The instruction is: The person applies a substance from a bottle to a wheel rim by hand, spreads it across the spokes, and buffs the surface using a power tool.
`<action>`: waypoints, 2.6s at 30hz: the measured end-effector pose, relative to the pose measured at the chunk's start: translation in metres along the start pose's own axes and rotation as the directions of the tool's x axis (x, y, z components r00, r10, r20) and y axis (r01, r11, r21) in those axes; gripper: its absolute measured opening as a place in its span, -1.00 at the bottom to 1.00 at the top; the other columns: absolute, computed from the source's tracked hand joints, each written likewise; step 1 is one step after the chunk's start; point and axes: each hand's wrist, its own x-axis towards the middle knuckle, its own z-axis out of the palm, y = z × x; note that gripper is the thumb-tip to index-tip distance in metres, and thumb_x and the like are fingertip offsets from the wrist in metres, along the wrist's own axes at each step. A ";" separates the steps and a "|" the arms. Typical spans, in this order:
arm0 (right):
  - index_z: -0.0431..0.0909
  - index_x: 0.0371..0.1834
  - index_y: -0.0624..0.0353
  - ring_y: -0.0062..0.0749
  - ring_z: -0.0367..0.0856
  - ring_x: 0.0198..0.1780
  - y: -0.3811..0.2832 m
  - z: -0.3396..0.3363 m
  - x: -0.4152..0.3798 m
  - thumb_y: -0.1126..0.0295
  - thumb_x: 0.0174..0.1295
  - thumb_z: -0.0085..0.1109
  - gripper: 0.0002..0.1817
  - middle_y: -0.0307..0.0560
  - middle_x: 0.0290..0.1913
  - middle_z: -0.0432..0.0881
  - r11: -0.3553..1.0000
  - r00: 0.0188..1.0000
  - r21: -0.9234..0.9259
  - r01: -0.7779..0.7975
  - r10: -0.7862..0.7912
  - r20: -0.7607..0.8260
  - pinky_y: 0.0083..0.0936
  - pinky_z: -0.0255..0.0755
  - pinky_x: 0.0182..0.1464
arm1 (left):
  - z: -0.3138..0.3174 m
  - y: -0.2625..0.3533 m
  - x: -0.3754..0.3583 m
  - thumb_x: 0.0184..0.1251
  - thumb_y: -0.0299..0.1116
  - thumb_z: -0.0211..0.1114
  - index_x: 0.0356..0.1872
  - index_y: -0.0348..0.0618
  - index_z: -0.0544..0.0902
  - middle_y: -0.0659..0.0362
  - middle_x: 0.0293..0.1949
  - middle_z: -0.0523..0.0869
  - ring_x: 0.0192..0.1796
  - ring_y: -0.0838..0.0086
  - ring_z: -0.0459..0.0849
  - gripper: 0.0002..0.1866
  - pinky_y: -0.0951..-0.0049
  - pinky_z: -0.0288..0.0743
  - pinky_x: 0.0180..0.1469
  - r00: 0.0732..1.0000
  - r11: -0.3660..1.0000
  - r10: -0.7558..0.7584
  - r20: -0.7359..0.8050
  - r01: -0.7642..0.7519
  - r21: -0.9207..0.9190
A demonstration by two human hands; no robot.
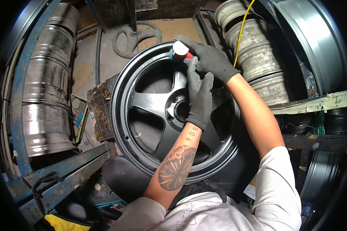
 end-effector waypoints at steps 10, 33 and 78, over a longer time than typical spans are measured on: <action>0.37 0.60 -0.44 -0.04 0.72 0.25 -0.035 -0.001 0.032 0.41 0.19 0.38 -0.15 -0.13 0.37 0.67 0.950 0.935 -0.056 0.308 -0.292 0.199 -0.17 0.62 0.25 | -0.001 0.011 -0.004 0.56 -0.44 0.19 0.70 -0.12 -0.06 0.06 0.38 0.39 0.26 0.48 0.45 -0.17 0.45 0.40 0.30 0.960 0.975 0.092 -0.265 -0.033 0.221; 0.27 0.63 -0.66 -0.04 0.76 -0.07 -0.037 -0.002 0.039 0.42 -0.01 0.35 0.05 -0.16 0.02 0.77 0.817 0.828 -0.136 0.560 -0.546 0.129 -0.23 0.65 -0.07 | -0.004 0.018 0.001 0.58 -0.30 0.23 0.59 -0.21 0.10 0.08 0.00 0.59 -0.13 0.51 0.56 -0.29 0.45 0.46 -0.04 0.929 0.982 0.142 -0.343 -0.087 0.169; 0.25 0.66 -0.50 0.05 0.77 0.10 -0.015 -0.014 0.034 0.00 0.36 0.33 -0.22 0.00 0.21 0.75 0.953 0.950 -0.095 0.289 -0.273 0.151 -0.16 0.63 0.16 | 0.021 0.019 -0.016 0.57 -0.45 0.15 0.73 -0.09 -0.35 0.13 0.16 0.37 -0.07 0.57 0.42 -0.04 0.52 0.44 0.01 0.990 0.999 -0.019 -0.137 0.023 0.028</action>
